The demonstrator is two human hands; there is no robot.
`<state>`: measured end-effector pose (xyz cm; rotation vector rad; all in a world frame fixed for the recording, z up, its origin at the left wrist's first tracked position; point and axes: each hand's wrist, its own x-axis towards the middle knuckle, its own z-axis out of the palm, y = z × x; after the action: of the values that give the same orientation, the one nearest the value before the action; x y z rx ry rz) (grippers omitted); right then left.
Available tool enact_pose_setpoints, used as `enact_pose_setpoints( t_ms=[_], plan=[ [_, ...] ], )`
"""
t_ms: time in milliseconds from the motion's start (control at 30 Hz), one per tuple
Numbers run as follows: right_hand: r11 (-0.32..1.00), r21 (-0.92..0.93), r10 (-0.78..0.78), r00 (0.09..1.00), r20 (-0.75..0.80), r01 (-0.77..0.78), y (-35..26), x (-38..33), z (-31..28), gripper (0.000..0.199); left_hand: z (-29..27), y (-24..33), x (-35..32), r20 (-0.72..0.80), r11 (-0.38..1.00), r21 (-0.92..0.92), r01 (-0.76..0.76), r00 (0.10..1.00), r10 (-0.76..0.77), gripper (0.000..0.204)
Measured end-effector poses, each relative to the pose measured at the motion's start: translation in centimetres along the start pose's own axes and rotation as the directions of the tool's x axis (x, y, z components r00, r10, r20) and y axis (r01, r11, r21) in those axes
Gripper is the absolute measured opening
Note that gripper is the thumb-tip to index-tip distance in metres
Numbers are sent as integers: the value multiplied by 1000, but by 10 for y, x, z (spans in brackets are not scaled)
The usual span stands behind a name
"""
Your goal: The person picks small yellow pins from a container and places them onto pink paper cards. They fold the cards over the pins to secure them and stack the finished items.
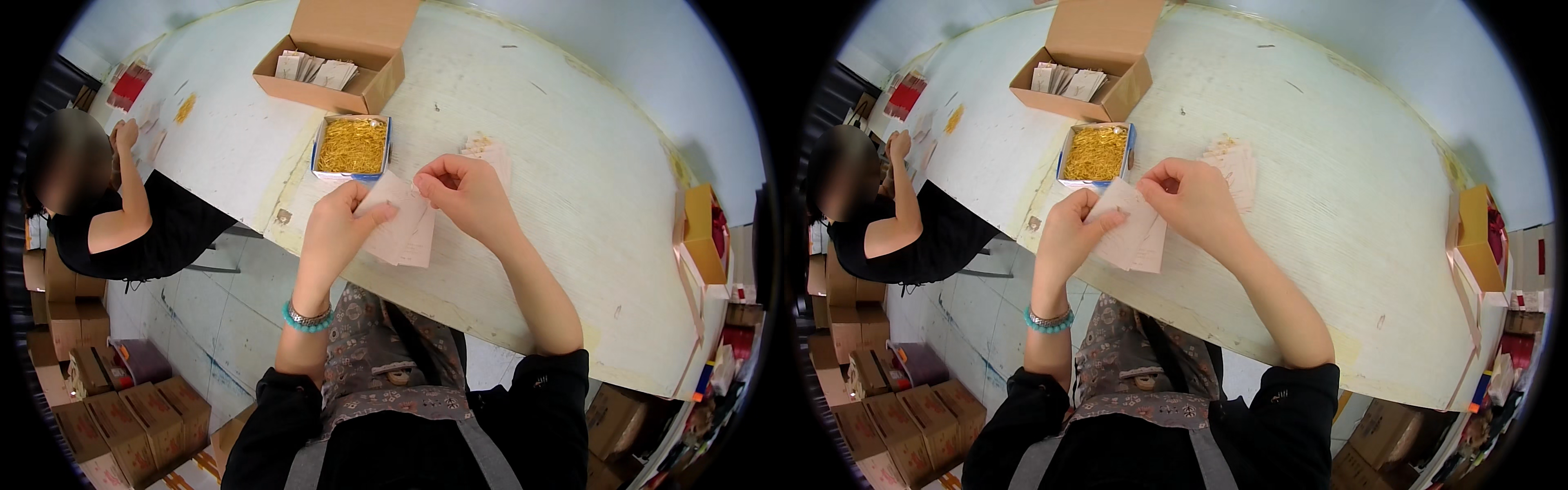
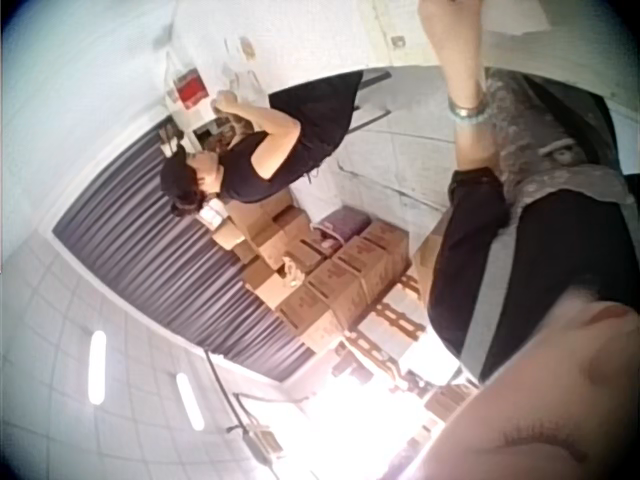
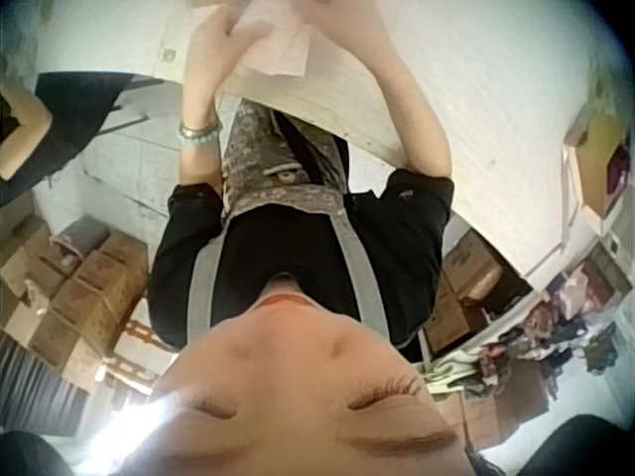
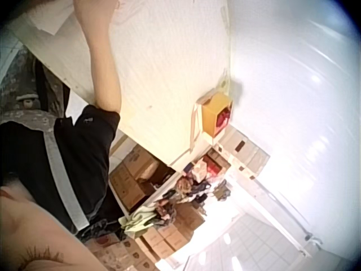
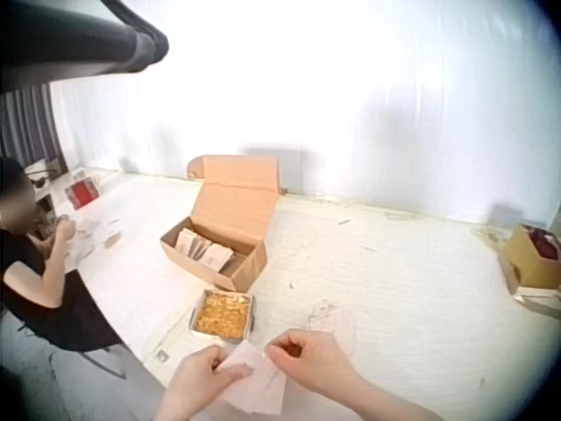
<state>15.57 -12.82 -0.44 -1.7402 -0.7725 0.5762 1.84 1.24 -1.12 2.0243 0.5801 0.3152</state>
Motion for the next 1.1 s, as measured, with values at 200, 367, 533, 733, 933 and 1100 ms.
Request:
enact_pose_setpoints(
  t_ms=[200, 367, 533, 733, 933, 1100],
  plan=[
    [998, -40, 46, 998, 45, -44, 2, 3, -2, 18, -3, 2, -7, -59, 971, 225, 81, 996, -69, 28],
    [993, -37, 117, 987, 107, -114, 0, 4, 1, 18, 2, 3, -15, -215, 960, 216, -177, 951, 224, 19],
    [996, 18, 89, 991, 99, -92, 0, 3, 0, 27, 10, 14, -23, -263, 983, 40, -182, 947, 186, 14],
    [998, 20, 61, 996, 72, -63, -3, 1, -3, 26, 11, 18, -24, -257, 933, 197, -302, 902, 346, 15],
    [969, -9, -246, 954, -170, 249, -5, -2, 5, 17, 13, 30, -28, -150, 963, 87, -255, 952, 266, 13],
    [973, 138, -150, 960, -235, 185, -7, 7, -5, 14, 23, 29, -25, 87, 885, -461, 70, 996, -33, 11]
  ],
)
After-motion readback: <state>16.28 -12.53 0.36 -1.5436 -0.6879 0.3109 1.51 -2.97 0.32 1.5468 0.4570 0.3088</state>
